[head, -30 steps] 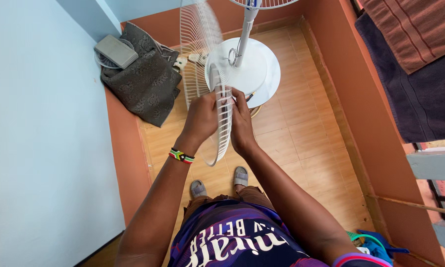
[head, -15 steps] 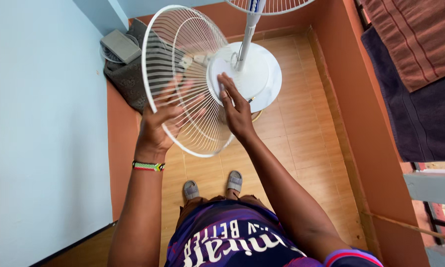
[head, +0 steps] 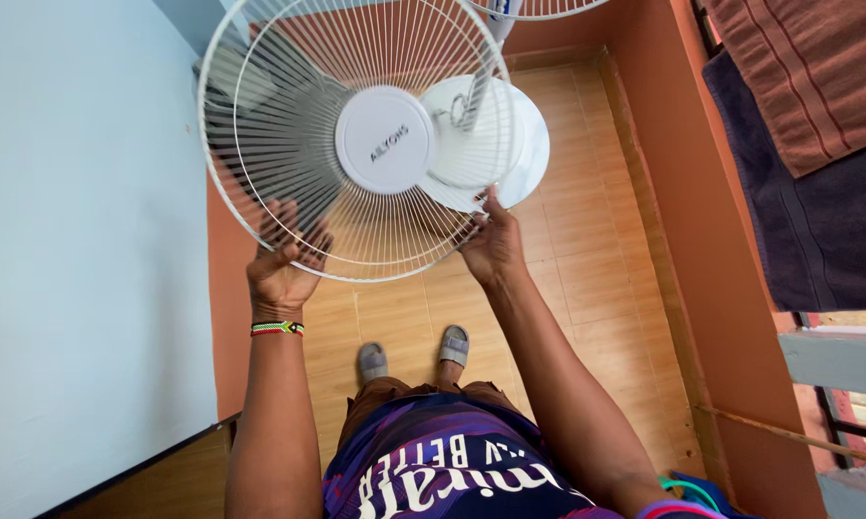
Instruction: The person reassembles a standing electric fan by hand. They attach the front grille, mount the blue fan blade onto the motor shaft, secure it with a nut, and then attach the rear grille. The person also briefly handles a small bottle and cap before completing the fan assembly.
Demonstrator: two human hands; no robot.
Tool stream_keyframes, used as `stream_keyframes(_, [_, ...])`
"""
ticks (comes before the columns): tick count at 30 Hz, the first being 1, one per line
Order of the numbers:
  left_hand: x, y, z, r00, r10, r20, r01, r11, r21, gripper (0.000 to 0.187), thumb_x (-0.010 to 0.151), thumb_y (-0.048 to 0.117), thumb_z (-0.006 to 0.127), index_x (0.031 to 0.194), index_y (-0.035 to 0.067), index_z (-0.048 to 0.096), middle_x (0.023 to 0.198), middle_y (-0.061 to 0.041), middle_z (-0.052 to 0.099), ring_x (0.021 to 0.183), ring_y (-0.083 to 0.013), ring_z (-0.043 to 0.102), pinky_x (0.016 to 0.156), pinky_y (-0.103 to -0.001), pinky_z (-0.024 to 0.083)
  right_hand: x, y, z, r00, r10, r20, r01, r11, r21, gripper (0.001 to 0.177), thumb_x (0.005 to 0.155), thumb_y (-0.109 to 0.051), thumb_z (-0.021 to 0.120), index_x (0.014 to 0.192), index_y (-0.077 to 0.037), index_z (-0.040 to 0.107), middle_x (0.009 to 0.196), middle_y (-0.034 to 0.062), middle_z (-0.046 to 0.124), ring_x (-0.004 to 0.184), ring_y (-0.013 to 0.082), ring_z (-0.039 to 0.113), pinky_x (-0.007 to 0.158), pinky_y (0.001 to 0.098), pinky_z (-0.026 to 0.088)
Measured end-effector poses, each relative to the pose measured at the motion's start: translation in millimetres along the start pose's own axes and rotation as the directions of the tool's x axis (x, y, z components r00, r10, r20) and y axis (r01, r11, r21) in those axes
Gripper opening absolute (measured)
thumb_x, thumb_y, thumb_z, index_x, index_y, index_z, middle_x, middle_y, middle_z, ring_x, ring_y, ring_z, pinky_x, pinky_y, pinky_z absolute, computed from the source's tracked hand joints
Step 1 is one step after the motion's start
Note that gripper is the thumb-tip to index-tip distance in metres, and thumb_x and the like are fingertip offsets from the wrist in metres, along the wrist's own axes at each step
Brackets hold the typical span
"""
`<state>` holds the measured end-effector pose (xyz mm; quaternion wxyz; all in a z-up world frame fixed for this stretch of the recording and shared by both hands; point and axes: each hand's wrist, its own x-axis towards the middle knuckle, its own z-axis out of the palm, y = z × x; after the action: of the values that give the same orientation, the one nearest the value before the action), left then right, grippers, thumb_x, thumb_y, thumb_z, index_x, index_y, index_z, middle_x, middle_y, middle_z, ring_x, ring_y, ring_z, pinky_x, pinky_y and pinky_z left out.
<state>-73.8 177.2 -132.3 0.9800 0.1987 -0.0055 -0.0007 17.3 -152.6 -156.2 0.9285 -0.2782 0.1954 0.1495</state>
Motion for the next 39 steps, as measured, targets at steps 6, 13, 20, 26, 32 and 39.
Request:
stream_keyframes(6, [-8.1,-31.0,-23.0,0.944,-0.122,-0.306,0.16,0.982,0.102,0.054,0.079,0.001,0.081,0.127,0.009,0.058,0.116,-0.008,0.068,0.119,-0.0265,0.064,0.11,-0.055,0.05,-17.2,-3.3,12.9,0.913,-0.364,0.182,0.364,0.931,0.032,0.032,0.112,-0.039,0.067,0.116,-0.009,0.059,0.107,0.0042,0.065,0.102,0.018,0.061,0.097,0.0394,0.048])
stream_keyframes(13, [20.7,-64.2,5.0,0.93,-0.153,-0.335,0.221,0.959,0.177,0.056,0.082,0.002,0.076,0.123,0.014,0.041,0.108,-0.008,0.063,0.109,-0.0275,0.066,0.111,-0.056,0.048,-54.6,-8.0,47.7,0.819,-0.572,0.051,0.573,0.82,-0.002,0.067,0.1,-0.059,0.052,0.144,-0.01,0.051,0.145,0.0074,0.058,0.133,0.0221,0.056,0.115,0.0428,0.046])
stream_keyframes(20, [70.5,-82.0,51.6,0.96,-0.091,-0.264,0.179,0.926,0.333,0.058,0.082,-0.004,0.074,0.123,0.015,0.037,0.11,-0.01,0.059,0.106,-0.0232,0.064,0.098,-0.049,0.052,-62.5,-32.0,47.2,0.752,-0.615,-0.239,0.547,0.784,-0.294,0.073,0.096,-0.059,0.051,0.151,-0.014,0.031,0.157,0.0139,0.041,0.143,0.0348,0.041,0.108,0.0628,0.036])
stream_keyframes(26, [134.3,-101.1,80.3,0.992,0.021,-0.121,0.025,0.933,0.36,0.061,0.081,0.007,0.085,0.124,0.01,0.041,0.115,-0.008,0.056,0.105,-0.0214,0.063,0.099,-0.046,0.054,-37.6,-69.1,72.5,0.75,-0.649,-0.132,0.618,0.757,-0.212,0.072,0.096,-0.053,0.055,0.151,-0.018,0.026,0.156,0.0161,0.037,0.142,0.0423,0.042,0.109,0.0659,0.043])
stream_keyframes(32, [223.0,-127.7,103.5,0.976,0.121,-0.181,-0.043,0.923,0.382,0.069,0.082,0.011,0.088,0.132,0.001,0.041,0.123,-0.01,0.053,0.112,-0.0201,0.059,0.101,-0.043,0.053,20.1,-129.7,97.5,0.757,-0.649,-0.076,0.615,0.746,-0.254,0.069,0.097,-0.052,0.057,0.149,-0.015,0.031,0.152,0.0205,0.038,0.139,0.0415,0.045,0.107,0.0632,0.047])
stream_keyframes(39, [316.2,-157.5,126.2,0.955,0.248,-0.166,-0.167,0.905,0.392,0.063,0.086,0.007,0.081,0.133,0.004,0.04,0.121,-0.011,0.052,0.106,-0.0199,0.06,0.093,-0.038,0.055,94.3,-206.5,118.7,0.796,-0.604,0.022,0.58,0.753,-0.31,0.066,0.098,-0.05,0.057,0.145,-0.009,0.037,0.144,0.0189,0.048,0.133,0.0407,0.052,0.104,0.06,0.049])
